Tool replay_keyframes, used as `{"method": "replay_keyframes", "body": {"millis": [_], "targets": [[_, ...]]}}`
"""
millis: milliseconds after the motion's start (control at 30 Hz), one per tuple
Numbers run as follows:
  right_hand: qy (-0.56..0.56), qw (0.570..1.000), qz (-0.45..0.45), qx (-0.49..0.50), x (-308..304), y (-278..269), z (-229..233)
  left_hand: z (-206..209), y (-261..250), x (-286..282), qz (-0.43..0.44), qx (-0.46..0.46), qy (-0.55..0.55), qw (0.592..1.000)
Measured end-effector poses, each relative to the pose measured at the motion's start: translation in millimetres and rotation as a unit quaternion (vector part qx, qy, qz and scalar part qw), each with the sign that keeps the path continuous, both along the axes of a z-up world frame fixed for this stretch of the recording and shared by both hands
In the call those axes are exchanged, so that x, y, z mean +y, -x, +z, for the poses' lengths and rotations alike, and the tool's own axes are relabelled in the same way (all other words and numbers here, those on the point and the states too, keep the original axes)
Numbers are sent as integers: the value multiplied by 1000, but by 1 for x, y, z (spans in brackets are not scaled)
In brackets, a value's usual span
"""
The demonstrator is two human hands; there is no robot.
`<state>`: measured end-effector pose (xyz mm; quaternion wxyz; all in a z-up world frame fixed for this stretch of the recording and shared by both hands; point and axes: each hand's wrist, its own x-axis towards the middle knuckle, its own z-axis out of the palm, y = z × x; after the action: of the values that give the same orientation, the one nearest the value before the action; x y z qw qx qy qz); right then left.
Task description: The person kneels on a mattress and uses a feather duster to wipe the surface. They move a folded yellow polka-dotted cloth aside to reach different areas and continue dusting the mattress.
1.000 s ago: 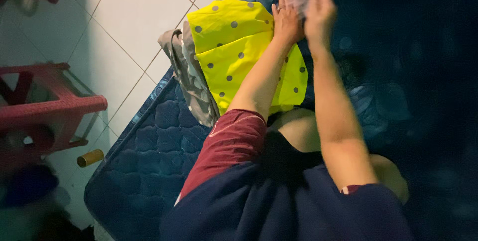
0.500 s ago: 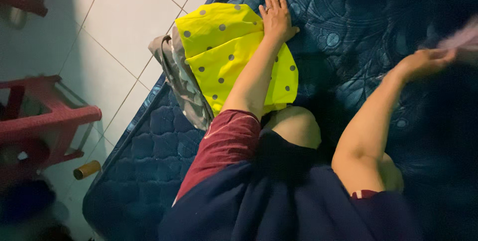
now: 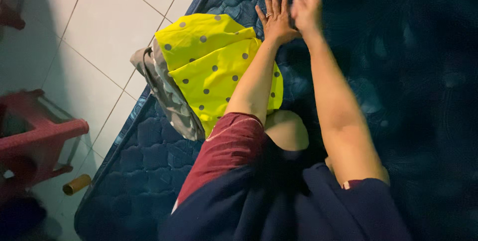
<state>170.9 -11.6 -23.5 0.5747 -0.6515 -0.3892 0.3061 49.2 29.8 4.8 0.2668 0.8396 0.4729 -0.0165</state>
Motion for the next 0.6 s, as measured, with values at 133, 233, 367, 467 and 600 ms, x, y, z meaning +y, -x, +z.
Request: {"method": "replay_keyframes", "body": {"millis": [133, 233, 367, 467, 600], "targets": [[-56, 994, 84, 32, 35, 15, 39, -6, 2, -4, -16, 19, -25, 999], [-60, 985, 74, 144, 41, 17, 61, 3, 2, -3, -13, 32, -6, 999], [55, 992, 5, 109, 14, -10, 54, 20, 3, -6, 6, 5, 31, 1000], [111, 990, -39, -73, -19, -32, 36, 16, 4, -8, 16, -47, -1, 999], [173, 943, -87, -271, -55, -51, 29, 10, 4, -6, 18, -70, -14, 997]]}}
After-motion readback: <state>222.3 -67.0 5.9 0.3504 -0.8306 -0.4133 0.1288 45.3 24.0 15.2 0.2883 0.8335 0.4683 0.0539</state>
